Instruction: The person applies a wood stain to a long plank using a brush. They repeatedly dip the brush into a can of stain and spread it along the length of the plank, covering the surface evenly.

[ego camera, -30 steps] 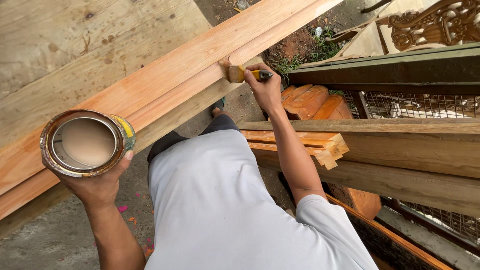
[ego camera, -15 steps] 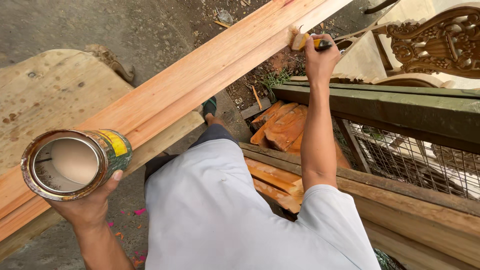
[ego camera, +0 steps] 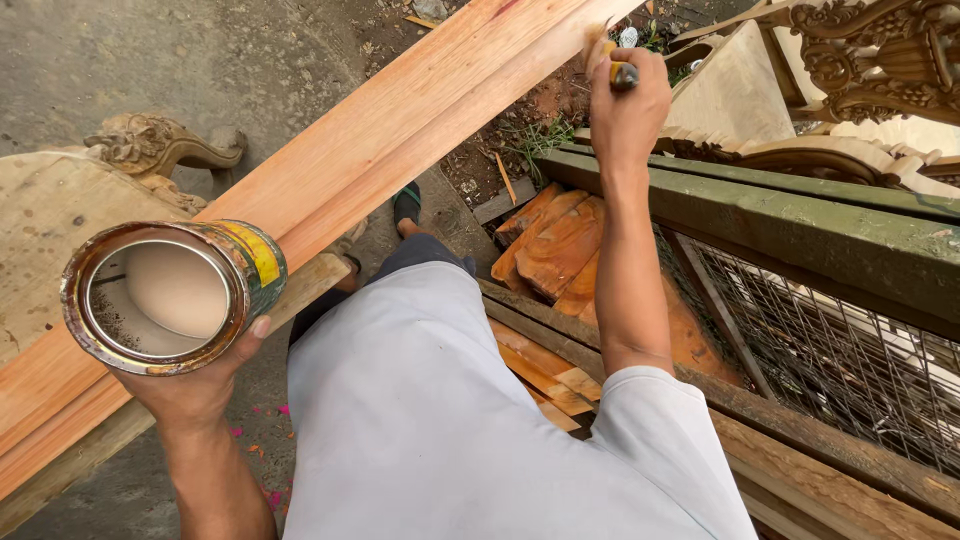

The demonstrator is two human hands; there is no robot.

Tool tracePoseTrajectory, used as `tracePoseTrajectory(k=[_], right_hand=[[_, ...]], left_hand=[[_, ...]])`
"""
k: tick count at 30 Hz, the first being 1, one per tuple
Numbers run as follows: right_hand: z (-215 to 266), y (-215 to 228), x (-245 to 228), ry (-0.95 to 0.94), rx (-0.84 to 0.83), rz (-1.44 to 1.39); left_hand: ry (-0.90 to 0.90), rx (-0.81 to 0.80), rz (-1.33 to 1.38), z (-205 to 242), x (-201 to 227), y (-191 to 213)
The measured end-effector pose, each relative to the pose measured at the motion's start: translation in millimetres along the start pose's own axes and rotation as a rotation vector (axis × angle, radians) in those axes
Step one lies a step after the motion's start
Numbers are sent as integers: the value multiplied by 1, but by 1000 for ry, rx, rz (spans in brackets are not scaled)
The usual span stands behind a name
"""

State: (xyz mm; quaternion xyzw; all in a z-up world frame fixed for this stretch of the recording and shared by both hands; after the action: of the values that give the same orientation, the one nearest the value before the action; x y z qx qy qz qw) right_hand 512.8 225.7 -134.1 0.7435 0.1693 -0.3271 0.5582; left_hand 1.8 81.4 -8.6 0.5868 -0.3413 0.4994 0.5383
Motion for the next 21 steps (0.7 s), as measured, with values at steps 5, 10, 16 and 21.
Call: tracePoseTrajectory(k=[5,10,16,21], right_hand=[[82,-51,-81,253,-212,-38],[91,-79,-42,-215,-560,-346],[-36,-4,85,-241,175,-354],[25,-49,-30,167,150,52]], left_hand=[[28,-20,-45,-6,3,-14],[55,11,22,-1,2,-10],[-24,16,-119,14,-11,8],[-55,34,-109,23,-35,23]])
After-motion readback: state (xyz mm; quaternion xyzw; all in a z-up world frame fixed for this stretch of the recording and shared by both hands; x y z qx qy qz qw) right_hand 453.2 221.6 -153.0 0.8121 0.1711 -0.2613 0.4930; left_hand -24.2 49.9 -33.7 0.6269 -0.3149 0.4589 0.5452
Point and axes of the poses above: each hand's wrist, its own z-axis away from the middle knuckle, its own y-axis out of the back of the hand, x = y × z, the point moved 7 cm from there along -z, towards the middle knuckle, and after that the axes turned 2 degrees about z, right-handed, at the moved point
